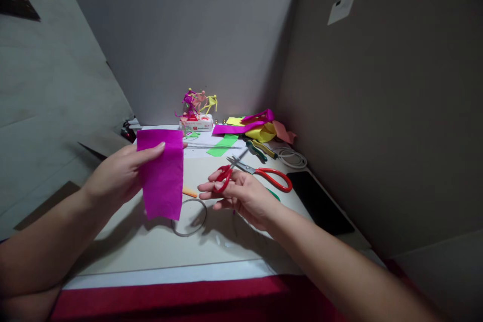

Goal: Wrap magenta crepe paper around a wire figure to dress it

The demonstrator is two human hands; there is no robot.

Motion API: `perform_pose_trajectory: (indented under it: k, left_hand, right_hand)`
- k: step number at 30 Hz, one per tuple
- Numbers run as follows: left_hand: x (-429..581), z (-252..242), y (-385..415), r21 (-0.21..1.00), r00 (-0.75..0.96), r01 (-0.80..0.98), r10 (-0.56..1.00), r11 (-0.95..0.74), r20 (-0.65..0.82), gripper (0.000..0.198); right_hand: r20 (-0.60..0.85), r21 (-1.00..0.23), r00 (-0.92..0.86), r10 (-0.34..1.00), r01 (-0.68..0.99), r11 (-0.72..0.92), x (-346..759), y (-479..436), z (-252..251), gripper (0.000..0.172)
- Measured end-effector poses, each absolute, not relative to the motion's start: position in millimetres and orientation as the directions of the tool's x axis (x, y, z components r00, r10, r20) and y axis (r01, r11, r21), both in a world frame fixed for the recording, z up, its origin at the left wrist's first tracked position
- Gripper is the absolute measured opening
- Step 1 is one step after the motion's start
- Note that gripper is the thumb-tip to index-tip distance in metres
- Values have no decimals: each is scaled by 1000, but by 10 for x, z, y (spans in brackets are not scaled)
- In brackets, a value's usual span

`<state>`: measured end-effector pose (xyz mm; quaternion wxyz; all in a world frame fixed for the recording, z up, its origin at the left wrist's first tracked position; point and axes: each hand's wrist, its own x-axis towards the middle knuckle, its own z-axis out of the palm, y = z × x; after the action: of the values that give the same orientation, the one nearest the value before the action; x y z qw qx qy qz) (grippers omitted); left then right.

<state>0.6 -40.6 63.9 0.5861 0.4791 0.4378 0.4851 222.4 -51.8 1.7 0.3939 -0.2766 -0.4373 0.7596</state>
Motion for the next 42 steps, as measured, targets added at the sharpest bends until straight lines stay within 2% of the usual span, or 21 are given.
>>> perform_pose_trajectory:
  k: [4, 9, 12, 15, 17, 19, 22, 24, 30, 34, 38, 40, 42]
  left_hand:
    - [41, 629, -474, 981, 152, -176, 987, 78, -51, 16]
    - [119, 555, -571, 987, 175, -152, 984, 50, -22, 37]
    - [156, 493, -601, 997, 201, -80, 980, 24, -7, 39]
    - [134, 455, -590, 996, 313, -30, 945, -86, 91, 31]
    - [84, 458, -561, 989, 385, -19, 912, -145, 141, 28]
    - [27, 482, -521, 989, 440, -17, 887, -146, 139, 28]
    - [-29, 526, -452, 993, 548, 29, 833, -112, 78, 28]
    - [-35, 542, -414, 986, 609, 132, 793, -99, -2, 28]
    - [-11, 543, -375, 844, 692, 500, 676, -195, -254, 37]
    - [-27, 555, -348, 786, 700, 573, 637, -233, -322, 37]
    - [-56, 582, -316, 693, 587, 689, 725, -214, -360, 42]
    - [-71, 591, -309, 706, 589, 682, 715, -189, -377, 43]
    - [-86, 587, -304, 767, 668, 619, 628, -171, -400, 43]
  right_hand:
    - [-37, -923, -439, 898, -329, -199, 2164, -532, 12, 23]
    - [159, -923, -249, 955, -382, 54, 1930, -534, 149, 27]
    - [175, -881, -212, 961, -470, 57, 1757, -525, 213, 34]
    - [153, -849, -188, 970, -528, 32, 1701, -502, 256, 38]
    - [144, -865, -210, 967, -501, 20, 1759, -482, 299, 40]
    - [117, -916, -306, 945, -401, -16, 1872, -463, 362, 40]
    - [26, -979, -478, 878, -192, -75, 2056, -439, 454, 36]
    - [-30, -995, -540, 841, -61, -75, 2135, -425, 474, 34]
    - [-50, -982, -562, 826, 178, 61, 2105, -394, 361, 32]
    - [-26, -963, -567, 823, 235, 131, 2026, -366, 327, 29]
    - [2, -972, -544, 839, 197, 129, 2008, -304, 304, 30]
    - [9, -979, -538, 843, 167, 118, 2021, -282, 289, 29]
    - [13, -984, -544, 839, 144, 108, 2036, -280, 278, 28]
